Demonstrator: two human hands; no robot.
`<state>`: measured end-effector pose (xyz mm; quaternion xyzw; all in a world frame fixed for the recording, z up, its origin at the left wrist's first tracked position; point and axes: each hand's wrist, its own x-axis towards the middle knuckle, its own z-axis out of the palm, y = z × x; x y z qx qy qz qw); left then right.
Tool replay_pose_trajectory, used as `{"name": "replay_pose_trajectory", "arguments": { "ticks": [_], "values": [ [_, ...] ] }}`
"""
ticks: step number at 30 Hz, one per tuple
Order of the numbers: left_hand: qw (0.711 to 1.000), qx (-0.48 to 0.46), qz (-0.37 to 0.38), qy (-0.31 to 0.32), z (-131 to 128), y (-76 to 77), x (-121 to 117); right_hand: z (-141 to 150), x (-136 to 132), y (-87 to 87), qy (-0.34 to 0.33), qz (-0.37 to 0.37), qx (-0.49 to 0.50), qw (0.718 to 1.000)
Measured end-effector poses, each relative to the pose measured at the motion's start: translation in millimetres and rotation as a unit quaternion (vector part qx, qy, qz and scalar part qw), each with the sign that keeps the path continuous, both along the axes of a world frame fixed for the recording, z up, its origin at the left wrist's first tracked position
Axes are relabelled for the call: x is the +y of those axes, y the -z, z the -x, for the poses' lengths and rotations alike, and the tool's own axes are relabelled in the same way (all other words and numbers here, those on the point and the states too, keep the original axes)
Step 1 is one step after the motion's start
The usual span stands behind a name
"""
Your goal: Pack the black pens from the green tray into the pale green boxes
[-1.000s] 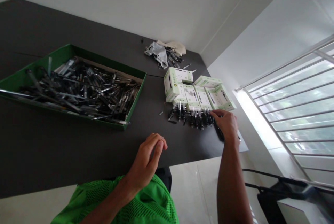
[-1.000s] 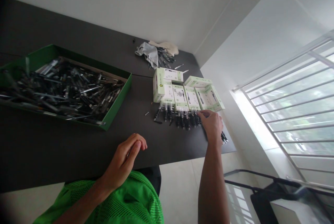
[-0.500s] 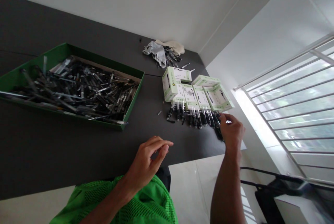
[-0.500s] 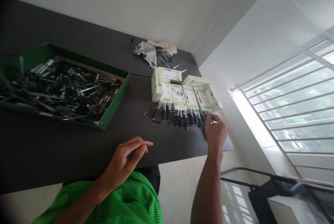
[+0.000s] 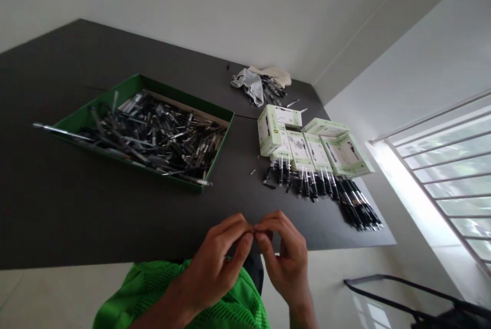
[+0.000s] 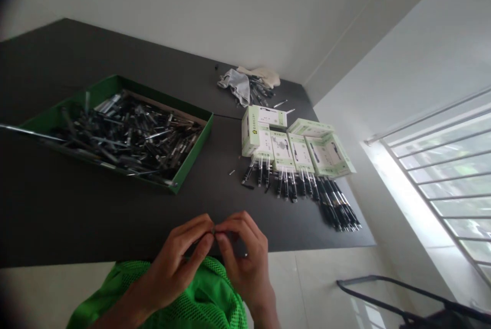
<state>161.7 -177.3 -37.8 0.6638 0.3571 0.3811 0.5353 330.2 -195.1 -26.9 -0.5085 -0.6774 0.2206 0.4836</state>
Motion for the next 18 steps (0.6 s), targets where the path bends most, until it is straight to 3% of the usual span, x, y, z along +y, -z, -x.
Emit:
{"name": "replay_pose_trajectory", "arguments": {
  "ticks": [6,11,18],
  "values": [
    [0.999,0.018,-0.019,-0.047,41,-11.1,-9,29,19,-12.2,-0.110,0.007,0.017,0.994],
    [0.997,0.016,-0.049,-0.053,66,-18.5,-11,38,33,-28.1,-0.213,0.008,-0.056,0.975],
    [0.989,-0.012,-0.088,-0.116,84,-20.5,-3,46,52,-55.1,-0.259,-0.004,-0.167,0.951]
  ]
}}
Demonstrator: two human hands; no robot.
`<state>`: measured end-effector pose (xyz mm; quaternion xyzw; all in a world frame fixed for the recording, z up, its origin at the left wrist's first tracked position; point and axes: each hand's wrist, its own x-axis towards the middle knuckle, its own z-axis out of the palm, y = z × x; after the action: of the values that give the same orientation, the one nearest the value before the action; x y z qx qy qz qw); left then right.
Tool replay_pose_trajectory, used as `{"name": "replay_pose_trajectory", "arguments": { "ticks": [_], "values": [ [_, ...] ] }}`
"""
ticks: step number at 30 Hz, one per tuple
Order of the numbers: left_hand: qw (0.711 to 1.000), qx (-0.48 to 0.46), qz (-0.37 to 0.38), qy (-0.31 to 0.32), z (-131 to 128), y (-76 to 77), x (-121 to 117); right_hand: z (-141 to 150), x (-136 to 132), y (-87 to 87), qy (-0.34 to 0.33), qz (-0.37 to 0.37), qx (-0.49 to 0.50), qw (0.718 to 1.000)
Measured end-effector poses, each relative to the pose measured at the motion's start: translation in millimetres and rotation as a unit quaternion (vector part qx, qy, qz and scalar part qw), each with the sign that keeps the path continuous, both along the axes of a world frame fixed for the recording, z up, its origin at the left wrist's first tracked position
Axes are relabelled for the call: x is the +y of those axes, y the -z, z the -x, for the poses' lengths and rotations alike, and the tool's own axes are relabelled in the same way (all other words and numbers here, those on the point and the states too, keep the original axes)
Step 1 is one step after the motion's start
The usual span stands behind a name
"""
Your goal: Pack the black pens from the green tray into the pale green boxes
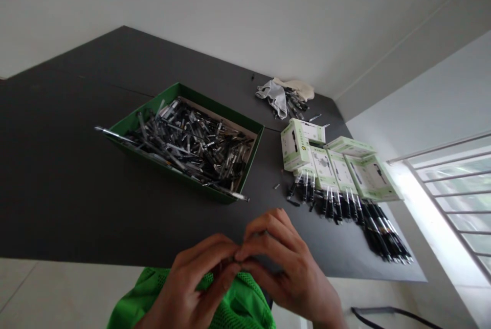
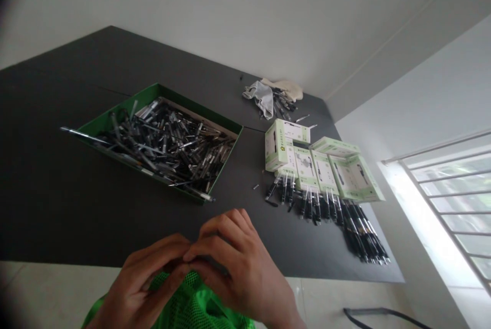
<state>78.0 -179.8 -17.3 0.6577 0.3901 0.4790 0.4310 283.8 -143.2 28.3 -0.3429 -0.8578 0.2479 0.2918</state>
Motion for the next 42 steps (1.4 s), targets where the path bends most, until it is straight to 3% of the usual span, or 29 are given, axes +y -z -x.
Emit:
{"name": "replay_pose_trajectory", "arguments": {
  "ticks": [4,8,11,14,18,21,24,27,32,35,42],
  "values": [
    [0.999,-0.003,-0.039,-0.008,17,-5.6,6,-5,32,-28.5,0.026,-0.050,0.009,0.998],
    [0.994,0.032,-0.052,-0.090,41,-2.2,9,-4,91,-51.5,-0.002,-0.050,-0.056,0.997],
    [0.979,0.098,-0.072,-0.164,59,2.2,17,11,132,-49.6,-0.068,-0.018,-0.186,0.980],
    [0.955,0.149,-0.132,-0.220,75,0.1,35,33,156,-36.0,-0.120,0.023,-0.312,0.942],
    [0.915,0.251,-0.204,-0.243,99,-2.3,69,53,166,-22.0,-0.153,0.093,-0.391,0.903],
    [0.901,0.290,-0.227,-0.230,117,6.4,87,48,171,-20.2,-0.184,0.141,-0.356,0.905],
    [0.908,0.288,-0.226,-0.203,124,17.0,91,34,181,-21.1,-0.146,0.114,-0.302,0.935],
    [0.912,0.266,-0.227,-0.215,118,20.4,86,26,197,-19.1,-0.085,0.070,-0.271,0.956],
    [0.922,0.235,-0.231,-0.203,101,16.0,74,43,223,-12.9,-0.061,0.025,-0.303,0.951],
    [0.927,0.213,-0.246,-0.186,98,18.2,68,69,222,-15.4,-0.094,-0.014,-0.319,0.943],
    [0.935,0.177,-0.277,-0.131,110,32.7,64,140,203,-14.4,-0.277,-0.067,-0.298,0.911]
  ]
}}
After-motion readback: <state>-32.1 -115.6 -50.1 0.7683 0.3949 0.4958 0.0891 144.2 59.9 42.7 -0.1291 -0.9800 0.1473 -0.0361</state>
